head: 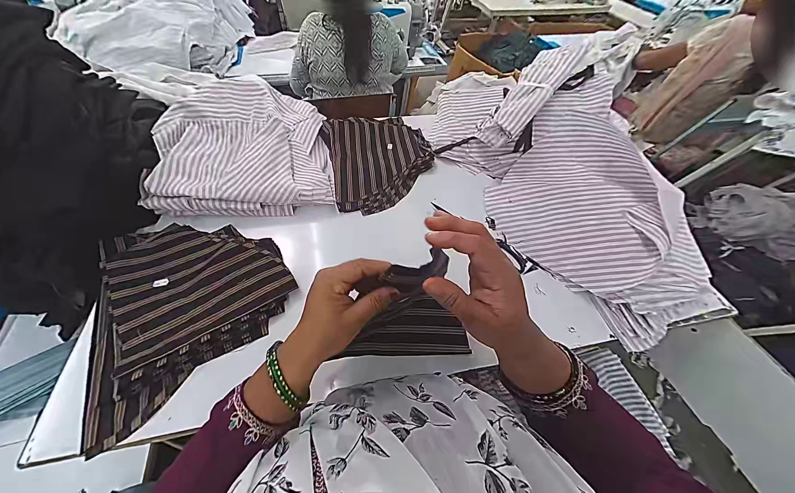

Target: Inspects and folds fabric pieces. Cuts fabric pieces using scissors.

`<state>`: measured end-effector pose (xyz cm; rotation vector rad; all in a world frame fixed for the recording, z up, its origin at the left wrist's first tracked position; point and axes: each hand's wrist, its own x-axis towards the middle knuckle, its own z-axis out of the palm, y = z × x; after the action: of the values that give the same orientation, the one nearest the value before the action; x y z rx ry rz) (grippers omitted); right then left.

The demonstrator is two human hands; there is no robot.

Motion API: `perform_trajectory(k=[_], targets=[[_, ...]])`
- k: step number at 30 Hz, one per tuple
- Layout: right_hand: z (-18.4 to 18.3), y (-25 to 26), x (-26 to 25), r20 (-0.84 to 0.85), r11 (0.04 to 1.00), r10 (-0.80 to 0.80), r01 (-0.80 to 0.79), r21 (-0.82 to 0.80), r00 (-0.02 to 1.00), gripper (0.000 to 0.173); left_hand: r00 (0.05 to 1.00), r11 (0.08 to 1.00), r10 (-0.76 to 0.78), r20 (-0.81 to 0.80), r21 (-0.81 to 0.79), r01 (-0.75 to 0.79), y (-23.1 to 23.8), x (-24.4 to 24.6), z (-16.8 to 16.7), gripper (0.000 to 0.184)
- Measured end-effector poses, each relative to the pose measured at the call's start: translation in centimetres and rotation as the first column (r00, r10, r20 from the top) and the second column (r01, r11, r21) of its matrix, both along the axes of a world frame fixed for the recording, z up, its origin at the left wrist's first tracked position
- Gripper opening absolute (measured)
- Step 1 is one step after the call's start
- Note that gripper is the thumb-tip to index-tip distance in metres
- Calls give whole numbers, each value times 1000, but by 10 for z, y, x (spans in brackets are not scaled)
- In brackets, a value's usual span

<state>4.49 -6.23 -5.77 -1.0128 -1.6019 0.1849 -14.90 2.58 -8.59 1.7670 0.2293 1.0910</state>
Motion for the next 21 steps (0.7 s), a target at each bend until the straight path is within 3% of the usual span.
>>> perform_trajectory(k=[4,10,13,17,19,21], targets=[[9,-4,-13,48,998,64,-64,2,997,22,998,994,-53,37,99,49,-17,-5,7,22],[14,-17,-19,89,994,106,-104,-31,990,22,994,992,-102,25,79,100,-32,-14,12,26],[16,-23,-17,99,985,168,-162,-66,981,23,980,980,-201,7,-4,201,-38,-20,13,27],[10,-27,-16,192,984,155,-169,57,969,19,958,930,-278,64,-233,285,-46,-21,10,22],[7,-28,-15,262,978,117,-156,136,958,16,969,925,-233,80,-289,246,-50,-17,9,22],[7,-30,-15,280,976,84,-136,170,956,15,989,960,-137,51,-239,145,-54,-14,10,21]])
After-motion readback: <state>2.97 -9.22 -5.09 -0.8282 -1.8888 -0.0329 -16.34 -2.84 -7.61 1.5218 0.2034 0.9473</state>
